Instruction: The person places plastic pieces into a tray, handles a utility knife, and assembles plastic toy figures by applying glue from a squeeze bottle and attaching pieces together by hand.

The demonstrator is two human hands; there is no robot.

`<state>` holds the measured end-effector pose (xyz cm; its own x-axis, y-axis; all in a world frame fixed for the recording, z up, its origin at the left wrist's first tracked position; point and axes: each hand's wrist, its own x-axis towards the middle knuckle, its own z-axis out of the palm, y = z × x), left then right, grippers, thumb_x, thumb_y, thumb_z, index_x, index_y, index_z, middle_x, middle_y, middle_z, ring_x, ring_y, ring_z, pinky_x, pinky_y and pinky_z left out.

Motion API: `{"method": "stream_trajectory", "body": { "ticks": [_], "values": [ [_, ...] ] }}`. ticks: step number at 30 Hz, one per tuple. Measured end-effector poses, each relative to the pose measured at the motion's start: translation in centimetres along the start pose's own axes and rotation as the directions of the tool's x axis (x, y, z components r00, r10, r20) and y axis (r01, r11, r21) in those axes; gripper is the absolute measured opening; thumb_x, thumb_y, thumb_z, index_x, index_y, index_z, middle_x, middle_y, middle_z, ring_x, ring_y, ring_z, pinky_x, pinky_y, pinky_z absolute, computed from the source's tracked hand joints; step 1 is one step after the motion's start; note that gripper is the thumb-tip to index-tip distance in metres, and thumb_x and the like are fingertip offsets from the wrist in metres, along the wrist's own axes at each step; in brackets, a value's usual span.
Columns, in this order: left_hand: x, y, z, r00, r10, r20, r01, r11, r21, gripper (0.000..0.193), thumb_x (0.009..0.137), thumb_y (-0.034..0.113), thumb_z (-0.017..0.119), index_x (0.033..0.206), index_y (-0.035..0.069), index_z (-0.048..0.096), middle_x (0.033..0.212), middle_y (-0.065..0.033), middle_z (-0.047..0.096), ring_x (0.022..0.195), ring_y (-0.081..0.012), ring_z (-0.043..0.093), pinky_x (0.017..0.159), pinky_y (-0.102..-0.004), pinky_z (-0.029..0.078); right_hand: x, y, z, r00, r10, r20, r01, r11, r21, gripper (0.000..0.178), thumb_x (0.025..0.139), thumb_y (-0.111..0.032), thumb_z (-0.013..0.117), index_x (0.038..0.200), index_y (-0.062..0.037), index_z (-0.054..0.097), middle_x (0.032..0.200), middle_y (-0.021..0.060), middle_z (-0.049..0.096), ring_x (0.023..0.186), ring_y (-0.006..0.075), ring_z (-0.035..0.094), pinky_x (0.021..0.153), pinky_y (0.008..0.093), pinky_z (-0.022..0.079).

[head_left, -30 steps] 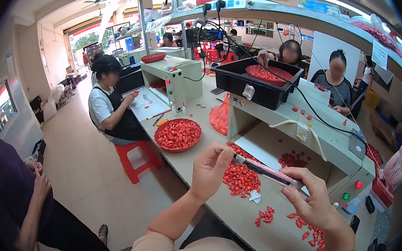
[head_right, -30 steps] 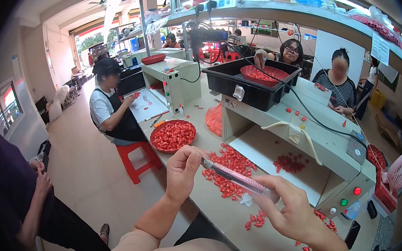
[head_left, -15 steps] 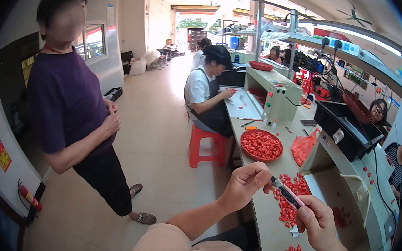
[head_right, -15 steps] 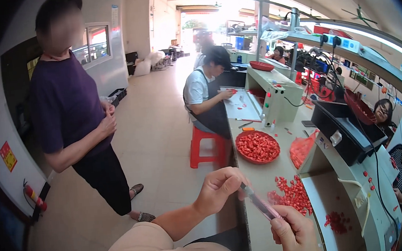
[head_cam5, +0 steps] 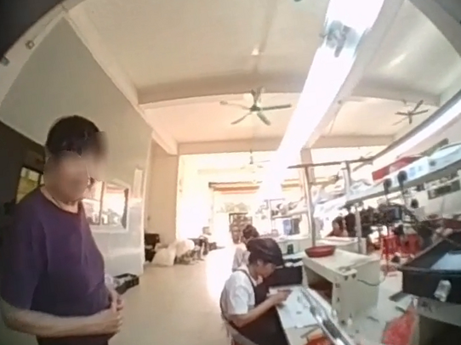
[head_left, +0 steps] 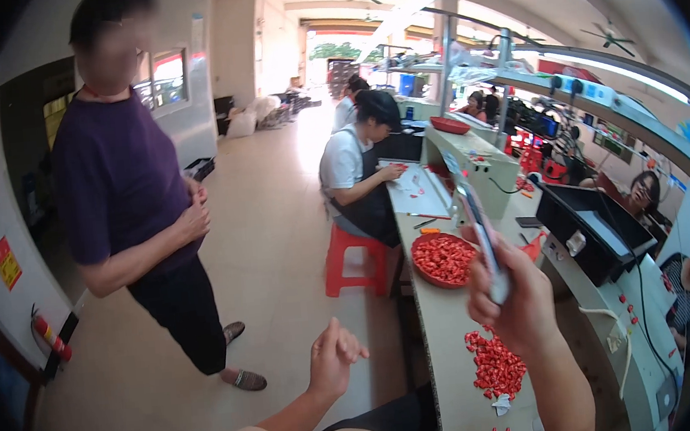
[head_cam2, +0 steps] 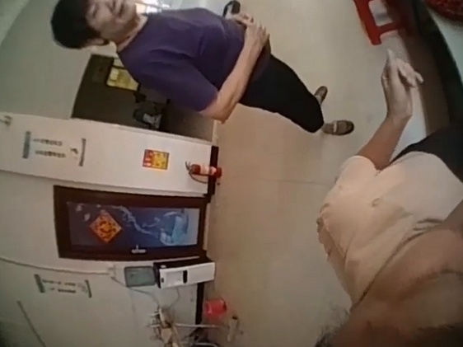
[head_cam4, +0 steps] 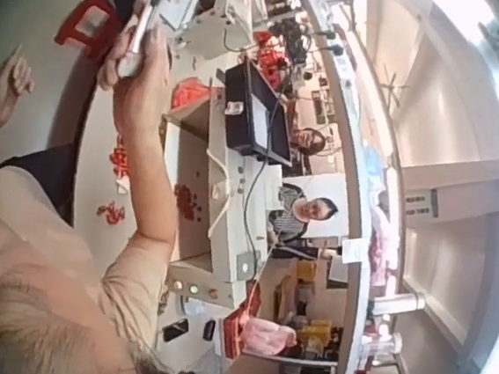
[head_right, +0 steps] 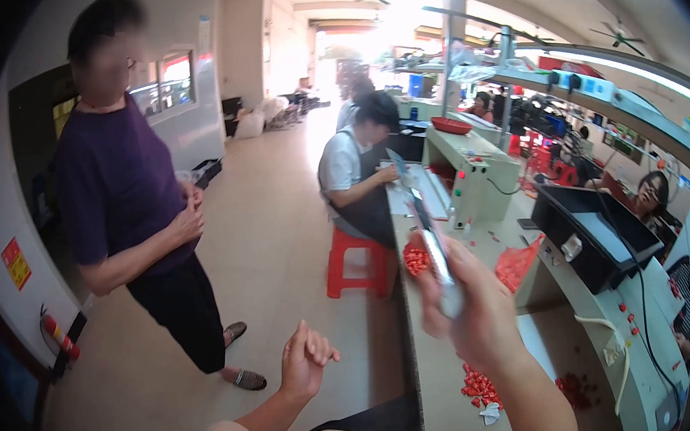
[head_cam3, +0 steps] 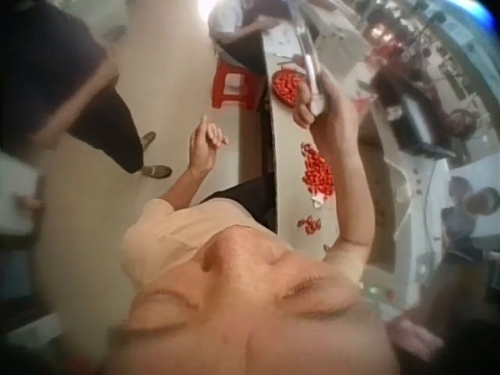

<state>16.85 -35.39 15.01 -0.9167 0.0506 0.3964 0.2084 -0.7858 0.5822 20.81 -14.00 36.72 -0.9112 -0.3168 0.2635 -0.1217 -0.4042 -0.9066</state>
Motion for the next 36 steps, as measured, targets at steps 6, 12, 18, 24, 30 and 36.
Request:
{"method": "stream_trajectory", "body": {
  "ticks": [6,12,18,24,30,36],
  "values": [
    [0.5,-1.8,-0.9,0.987,-0.088,-0.134,0.097,0.993,0.062,0.042,0.102,0.031,0.039,0.066,0.010,0.045,0.058,-0.0034,0.047,0.052,-0.0134,0.046,0.060,-0.0351,0.049,9.8,1.1,-0.8,0.978,-0.060,0.199,0.035,0.991,0.129,0.042,0.100,-0.024,0.041,0.139,-0.0079,0.036,0.097,0.0062,0.056,0.092,0.0178,0.061,0.077,0.0317,0.049],
    [2.1,-2.9,-3.0,0.962,-0.233,-0.145,0.242,0.969,0.051,0.040,0.102,0.030,0.040,0.068,0.009,0.047,0.059,-0.0041,0.049,0.054,-0.0141,0.048,0.060,-0.0343,0.050,14.4,4.9,-0.6,0.992,0.066,0.107,-0.080,0.987,0.137,0.039,0.101,-0.021,0.042,0.138,-0.0118,0.036,0.107,0.0090,0.059,0.097,0.0227,0.064,0.083,0.0342,0.055],
    [3.8,-3.1,-5.3,0.962,-0.232,-0.143,0.234,0.972,-0.006,0.037,0.101,0.029,0.042,0.071,0.009,0.050,0.061,-0.0043,0.051,0.056,-0.0143,0.051,0.062,-0.0335,0.050,17.2,7.6,-1.4,0.984,0.159,0.077,-0.169,0.974,0.149,0.040,0.100,-0.020,0.044,0.139,-0.0112,0.036,0.108,0.0097,0.059,0.100,0.0234,0.063,0.085,0.0351,0.054],
    [3.2,-3.9,-4.8,0.913,-0.388,-0.127,0.405,0.901,0.155,0.028,0.100,0.030,0.046,0.109,0.005,0.057,0.094,-0.0062,0.059,0.071,-0.0116,0.057,0.068,-0.0275,0.051,14.1,10.3,-1.2,0.979,0.194,0.067,-0.202,0.967,0.155,0.041,0.100,-0.018,0.045,0.139,-0.0094,0.037,0.107,0.0100,0.059,0.099,0.0236,0.064,0.085,0.0355,0.054],
    [3.8,-4.8,-3.4,0.902,-0.429,-0.037,0.431,0.898,0.091,0.042,0.102,0.030,0.039,0.073,0.004,0.054,0.088,-0.0089,0.057,0.070,-0.0180,0.055,0.072,-0.0332,0.049,11.4,11.9,-1.9,0.976,0.214,0.038,-0.217,0.954,0.206,0.036,0.100,-0.019,0.045,0.134,-0.0069,0.042,0.106,0.0110,0.062,0.099,0.0247,0.064,0.086,0.0355,0.054],
    [2.3,-5.0,-2.0,0.923,-0.381,-0.049,0.382,0.895,0.230,0.034,0.101,0.030,0.044,0.091,0.003,0.059,0.089,-0.0068,0.058,0.069,-0.0138,0.056,0.070,-0.0296,0.050,8.6,11.3,-2.7,0.974,0.223,0.039,-0.226,0.952,0.206,0.037,0.100,-0.016,0.045,0.135,-0.0056,0.040,0.107,0.0116,0.062,0.100,0.0248,0.064,0.086,0.0359,0.055]
  ]
}}
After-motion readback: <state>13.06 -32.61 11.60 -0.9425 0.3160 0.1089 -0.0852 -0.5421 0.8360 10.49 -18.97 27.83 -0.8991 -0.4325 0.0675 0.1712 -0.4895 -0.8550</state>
